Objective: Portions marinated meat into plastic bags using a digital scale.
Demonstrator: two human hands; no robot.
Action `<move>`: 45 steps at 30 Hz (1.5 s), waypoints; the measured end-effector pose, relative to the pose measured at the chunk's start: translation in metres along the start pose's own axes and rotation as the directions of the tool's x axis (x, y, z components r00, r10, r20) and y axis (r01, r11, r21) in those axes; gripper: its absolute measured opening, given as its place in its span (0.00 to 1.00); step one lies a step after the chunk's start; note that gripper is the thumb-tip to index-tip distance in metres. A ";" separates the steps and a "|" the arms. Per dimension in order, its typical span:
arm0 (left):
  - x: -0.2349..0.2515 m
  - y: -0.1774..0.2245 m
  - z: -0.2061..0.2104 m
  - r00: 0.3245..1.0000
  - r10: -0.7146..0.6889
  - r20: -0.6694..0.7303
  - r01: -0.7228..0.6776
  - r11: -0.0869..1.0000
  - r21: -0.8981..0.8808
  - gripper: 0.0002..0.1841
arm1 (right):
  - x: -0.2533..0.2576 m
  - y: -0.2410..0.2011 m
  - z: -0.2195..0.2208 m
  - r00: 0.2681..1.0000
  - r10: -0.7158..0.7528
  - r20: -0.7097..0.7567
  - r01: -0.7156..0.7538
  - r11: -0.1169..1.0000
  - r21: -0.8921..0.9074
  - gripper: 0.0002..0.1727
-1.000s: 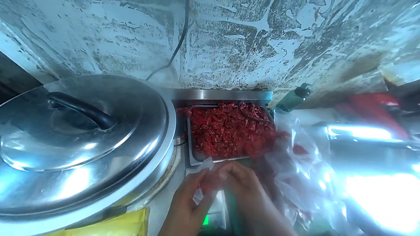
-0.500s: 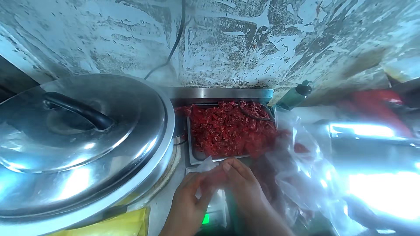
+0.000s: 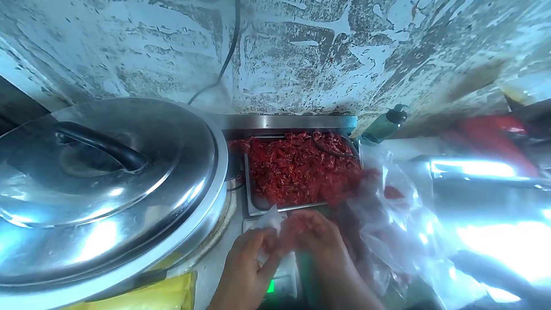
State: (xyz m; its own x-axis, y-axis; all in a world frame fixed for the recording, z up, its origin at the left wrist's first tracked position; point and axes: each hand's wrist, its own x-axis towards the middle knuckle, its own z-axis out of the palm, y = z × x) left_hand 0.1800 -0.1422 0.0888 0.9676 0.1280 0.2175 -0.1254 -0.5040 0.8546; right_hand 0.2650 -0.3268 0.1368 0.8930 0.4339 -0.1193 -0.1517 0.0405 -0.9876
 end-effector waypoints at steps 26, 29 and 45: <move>0.007 0.023 -0.018 0.975 0.033 -0.219 -0.073 0.981 -0.179 0.11 | -0.005 0.003 -0.007 0.990 -0.098 0.102 0.060 0.943 0.328 0.28; 0.008 0.032 -0.027 0.969 0.047 -0.241 -0.093 0.978 -0.185 0.11 | -0.007 -0.004 -0.013 0.965 -0.198 0.172 0.148 0.952 0.266 0.29; 0.008 0.069 -0.067 0.974 -0.020 -0.227 -0.092 0.879 -0.469 0.08 | -0.005 0.000 -0.029 0.975 -0.185 0.119 0.182 0.983 0.040 0.17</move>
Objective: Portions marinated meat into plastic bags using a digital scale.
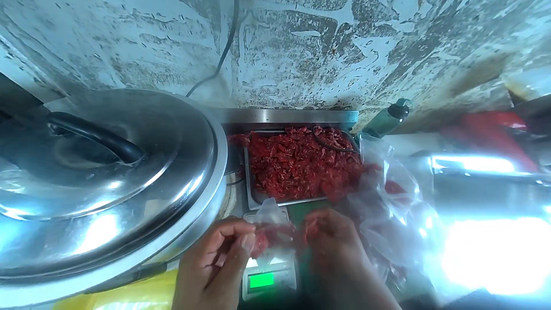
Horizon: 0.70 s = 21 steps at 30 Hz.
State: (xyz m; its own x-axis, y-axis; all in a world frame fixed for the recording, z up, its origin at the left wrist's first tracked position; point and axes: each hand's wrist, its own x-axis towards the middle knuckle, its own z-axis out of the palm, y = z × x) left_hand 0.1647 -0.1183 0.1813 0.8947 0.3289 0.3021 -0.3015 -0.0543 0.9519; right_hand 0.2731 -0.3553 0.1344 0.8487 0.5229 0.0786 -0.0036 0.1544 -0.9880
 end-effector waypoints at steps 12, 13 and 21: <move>0.013 0.022 -0.028 0.967 0.233 -0.108 -0.239 0.969 -0.054 0.09 | 0.013 -0.010 0.008 0.952 0.118 -0.281 -0.085 0.988 0.127 0.15; 0.012 0.021 -0.029 0.969 0.223 -0.110 -0.230 0.972 -0.055 0.09 | 0.015 -0.013 0.010 0.948 0.118 -0.296 -0.080 0.987 0.138 0.14; 0.009 0.014 -0.015 0.984 0.159 -0.084 -0.161 0.987 -0.026 0.08 | 0.060 -0.059 0.006 0.849 -0.118 -0.516 0.068 0.991 -0.114 0.18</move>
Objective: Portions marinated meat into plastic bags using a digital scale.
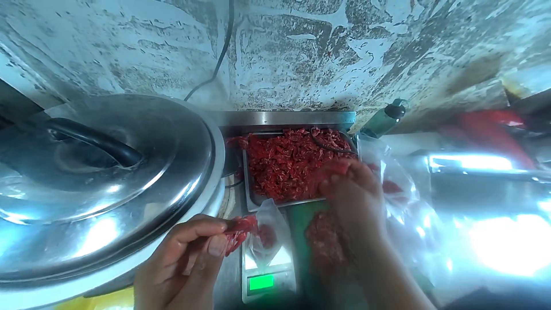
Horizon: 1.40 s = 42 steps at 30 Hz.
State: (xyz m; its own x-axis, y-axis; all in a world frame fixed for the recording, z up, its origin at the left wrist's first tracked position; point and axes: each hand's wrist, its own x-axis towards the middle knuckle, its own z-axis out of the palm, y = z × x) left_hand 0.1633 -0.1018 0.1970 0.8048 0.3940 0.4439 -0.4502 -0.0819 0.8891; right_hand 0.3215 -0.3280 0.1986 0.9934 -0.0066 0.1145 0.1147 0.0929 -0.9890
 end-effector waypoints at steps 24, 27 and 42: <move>-0.012 -0.023 0.016 0.982 -0.168 0.090 0.175 0.981 -0.087 0.09 | -0.067 0.043 0.015 0.584 0.062 0.809 0.096 0.985 -0.145 0.09; -0.012 -0.024 0.009 0.982 -0.173 0.077 0.180 0.979 -0.097 0.10 | -0.063 0.040 0.007 0.602 0.033 0.798 0.024 0.998 -0.059 0.09; -0.023 -0.033 0.000 0.848 -0.388 0.361 0.273 0.904 0.329 0.10 | -0.030 0.009 -0.027 0.671 0.054 0.740 0.139 0.971 -0.197 0.10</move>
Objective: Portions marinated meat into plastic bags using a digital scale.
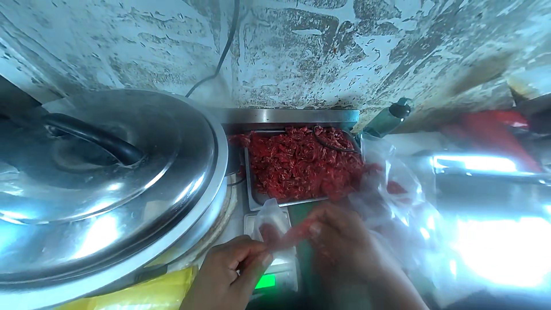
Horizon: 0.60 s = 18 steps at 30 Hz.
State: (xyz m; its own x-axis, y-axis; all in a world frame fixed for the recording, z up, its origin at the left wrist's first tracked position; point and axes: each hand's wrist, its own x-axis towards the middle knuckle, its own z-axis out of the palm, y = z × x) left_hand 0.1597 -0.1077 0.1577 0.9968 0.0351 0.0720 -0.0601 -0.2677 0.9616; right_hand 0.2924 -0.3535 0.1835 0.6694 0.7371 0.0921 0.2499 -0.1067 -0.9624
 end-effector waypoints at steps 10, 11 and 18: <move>-0.005 0.000 -0.001 0.986 -0.060 -0.157 0.048 0.996 -0.075 0.10 | -0.002 0.005 -0.015 0.994 0.108 -0.033 -0.110 0.993 -0.051 0.10; -0.005 -0.001 0.000 0.983 -0.065 -0.173 0.051 0.995 -0.083 0.10 | -0.002 0.005 -0.015 0.993 0.115 -0.040 -0.117 0.992 -0.056 0.10; -0.006 -0.003 -0.003 0.967 -0.085 -0.239 0.054 0.990 -0.133 0.09 | -0.006 0.011 -0.025 0.987 0.086 -0.132 -0.089 0.996 -0.013 0.10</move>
State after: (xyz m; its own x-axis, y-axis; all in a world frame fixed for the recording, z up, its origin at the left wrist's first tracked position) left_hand 0.1533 -0.1036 0.1549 0.9565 0.2873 0.0514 -0.0129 -0.1345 0.9908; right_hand 0.3085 -0.3760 0.1783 0.7750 0.6306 0.0418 0.1989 -0.1805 -0.9632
